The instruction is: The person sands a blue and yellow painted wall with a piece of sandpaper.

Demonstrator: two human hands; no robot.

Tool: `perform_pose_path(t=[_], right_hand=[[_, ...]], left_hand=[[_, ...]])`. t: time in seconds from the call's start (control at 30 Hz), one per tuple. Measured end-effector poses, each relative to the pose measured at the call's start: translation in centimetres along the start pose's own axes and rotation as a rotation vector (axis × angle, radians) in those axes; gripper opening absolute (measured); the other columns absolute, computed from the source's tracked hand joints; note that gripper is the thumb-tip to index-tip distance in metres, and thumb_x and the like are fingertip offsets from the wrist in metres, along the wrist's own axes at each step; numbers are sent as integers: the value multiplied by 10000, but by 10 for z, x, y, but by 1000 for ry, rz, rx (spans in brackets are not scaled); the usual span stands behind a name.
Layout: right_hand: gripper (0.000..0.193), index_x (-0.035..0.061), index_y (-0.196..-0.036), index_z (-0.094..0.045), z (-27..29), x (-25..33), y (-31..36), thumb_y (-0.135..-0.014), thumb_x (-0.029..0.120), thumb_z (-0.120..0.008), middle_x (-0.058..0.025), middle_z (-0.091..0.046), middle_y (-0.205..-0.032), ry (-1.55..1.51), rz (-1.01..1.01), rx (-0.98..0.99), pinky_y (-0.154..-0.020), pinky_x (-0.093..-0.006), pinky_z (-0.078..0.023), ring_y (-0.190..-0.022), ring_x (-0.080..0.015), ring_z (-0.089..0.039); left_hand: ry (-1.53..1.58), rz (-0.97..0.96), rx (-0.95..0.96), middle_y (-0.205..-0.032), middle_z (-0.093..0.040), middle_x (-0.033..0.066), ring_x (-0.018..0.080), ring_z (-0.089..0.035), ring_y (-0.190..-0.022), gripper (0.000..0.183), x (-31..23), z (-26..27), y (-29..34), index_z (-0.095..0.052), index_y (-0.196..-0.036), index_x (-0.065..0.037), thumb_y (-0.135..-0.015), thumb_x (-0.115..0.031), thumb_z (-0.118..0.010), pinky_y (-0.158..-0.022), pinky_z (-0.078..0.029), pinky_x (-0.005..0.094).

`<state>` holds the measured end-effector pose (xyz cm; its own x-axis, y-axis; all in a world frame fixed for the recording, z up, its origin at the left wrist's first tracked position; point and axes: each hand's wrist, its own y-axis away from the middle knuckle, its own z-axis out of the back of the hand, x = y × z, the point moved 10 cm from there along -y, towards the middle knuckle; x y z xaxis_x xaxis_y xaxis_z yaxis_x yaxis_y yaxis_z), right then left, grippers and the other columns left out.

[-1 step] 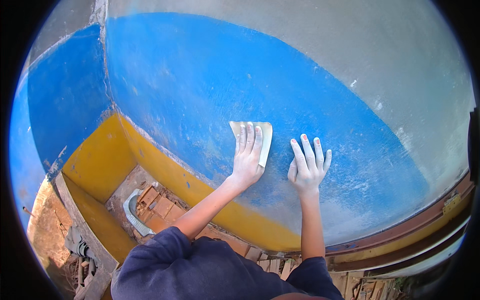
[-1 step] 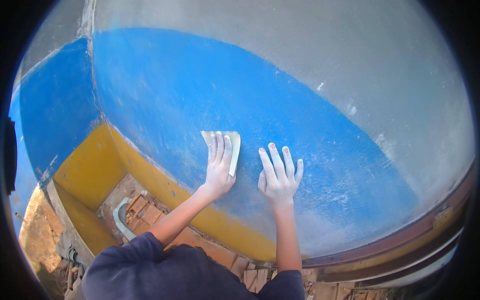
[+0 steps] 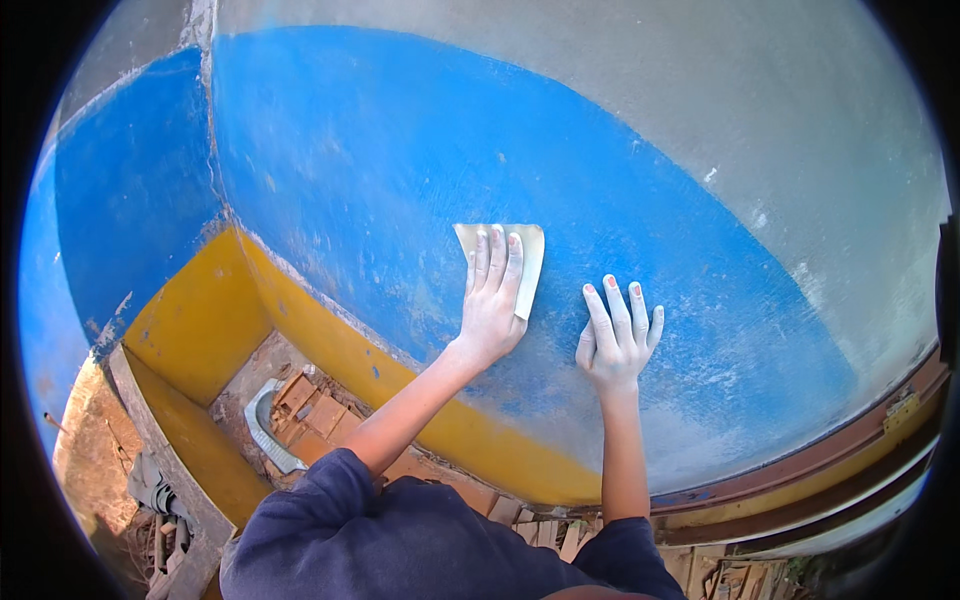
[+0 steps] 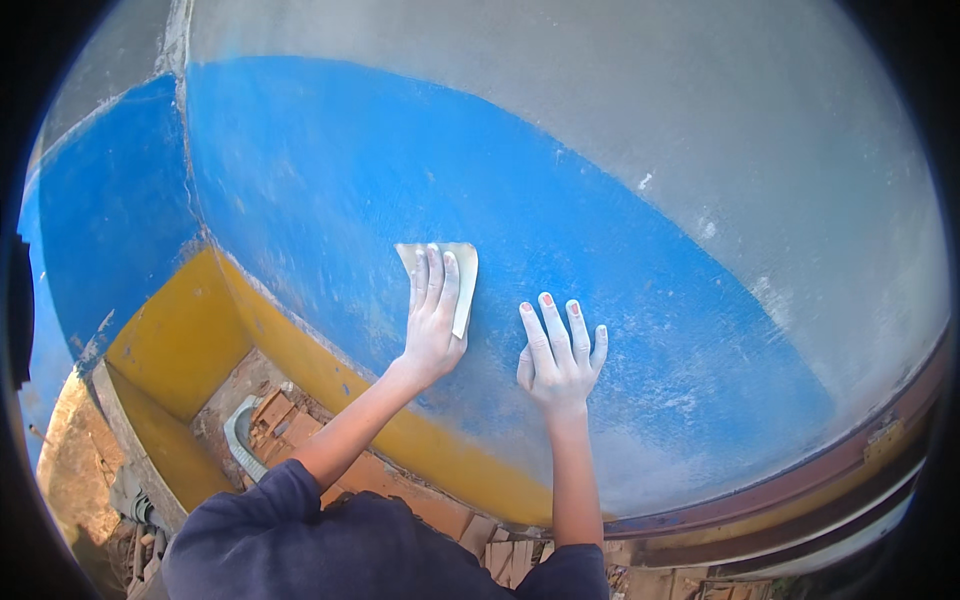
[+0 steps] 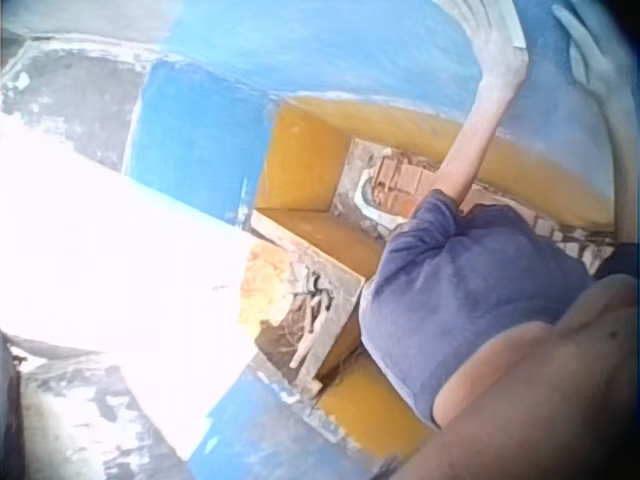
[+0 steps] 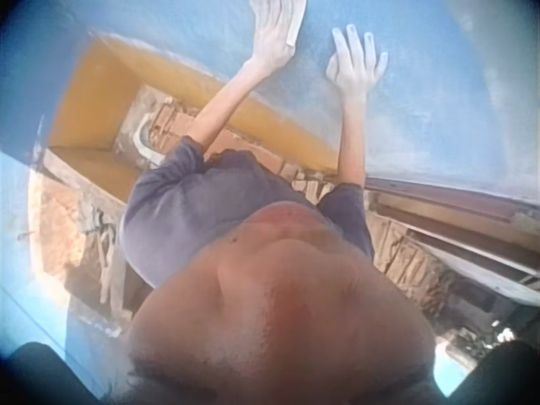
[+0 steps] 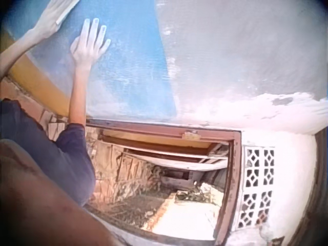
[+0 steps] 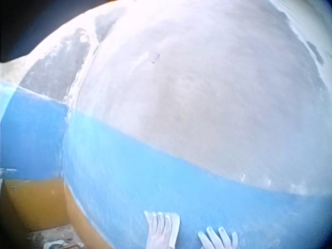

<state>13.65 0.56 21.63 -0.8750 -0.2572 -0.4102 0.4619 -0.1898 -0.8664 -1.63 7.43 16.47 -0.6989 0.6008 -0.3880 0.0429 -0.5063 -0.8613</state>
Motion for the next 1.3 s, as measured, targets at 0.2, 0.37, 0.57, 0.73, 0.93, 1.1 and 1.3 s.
perform_pose_path(t=[0.2, 0.37, 0.57, 0.73, 0.93, 1.1, 1.3], right_hand=[[407, 260, -1215, -719, -2, 4, 4, -872, 171, -520, 10, -651, -1319, 31, -9, -42, -1232, -459, -157, -1357, -224, -479], [382, 254, -1237, -710, 1, 1, 10, -896, 176, -554, 2, -639, -1335, 3, -13, -18, -1225, -467, -164, -1357, -232, -475], [355, 276, -1296, -675, 24, -54, 43, -961, 277, -559, -53, -513, -1482, 170, -114, 9, -1231, -501, -101, -1458, -281, -337], [388, 256, -1339, -644, 40, -96, 102, -989, 315, -488, -104, -397, -1571, 234, -185, -3, -1226, -550, -64, -1504, -326, -247], [423, 189, -1374, -612, 98, -193, 137, -1022, 326, -421, -154, -383, -1571, 349, -189, 21, -1213, -572, -87, -1502, -370, -233], [500, 110, -1475, -487, 115, -222, 147, -1038, 331, -384, -210, -296, -1600, 349, -327, -24, -1205, -592, -65, -1505, -417, -185], [499, 104, -1456, -512, 114, -214, 163, -1034, 339, -387, -196, -316, -1595, 293, -274, -28, -1214, -573, -44, -1511, -396, -185]], left_hand=[[-123, 0, -101, -1596, -163, 328, 525, -132, -1476, 666, 13, 45, -60, -191, -1538, 91, -982, -98, -503, -1191, -176, 574], [44, 81, 101, -1612, -128, 317, 547, -73, -1480, 759, -6, -45, 61, -204, -1552, 57, -881, -86, -530, -1166, -132, 649], [-24, -29, -174, -1622, -94, 302, 491, -50, -1500, 640, -26, 58, -107, -133, -1568, 42, -1014, -80, -428, -1199, -92, 578], [-19, 16, 106, -1589, -36, 382, 576, 18, -1465, 685, -55, -49, 26, -87, -1539, 117, -994, -99, -442, -1165, -23, 653], [74, 41, 147, -1597, -10, 368, 582, 49, -1461, 735, -95, -67, 31, -82, -1546, 99, -942, -80, -460, -1151, -46, 687], [124, 5, -42, -1635, -31, 286, 508, 28, -1496, 666, -130, -34, -27, -97, -1574, 36, -999, -70, -415, -1190, -12, 605], [130, 72, 271, -1585, -13, 390, 597, 44, -1452, 708, -207, -157, 118, -105, -1542, 106, -962, -95, -457, -1137, -40, 704]])
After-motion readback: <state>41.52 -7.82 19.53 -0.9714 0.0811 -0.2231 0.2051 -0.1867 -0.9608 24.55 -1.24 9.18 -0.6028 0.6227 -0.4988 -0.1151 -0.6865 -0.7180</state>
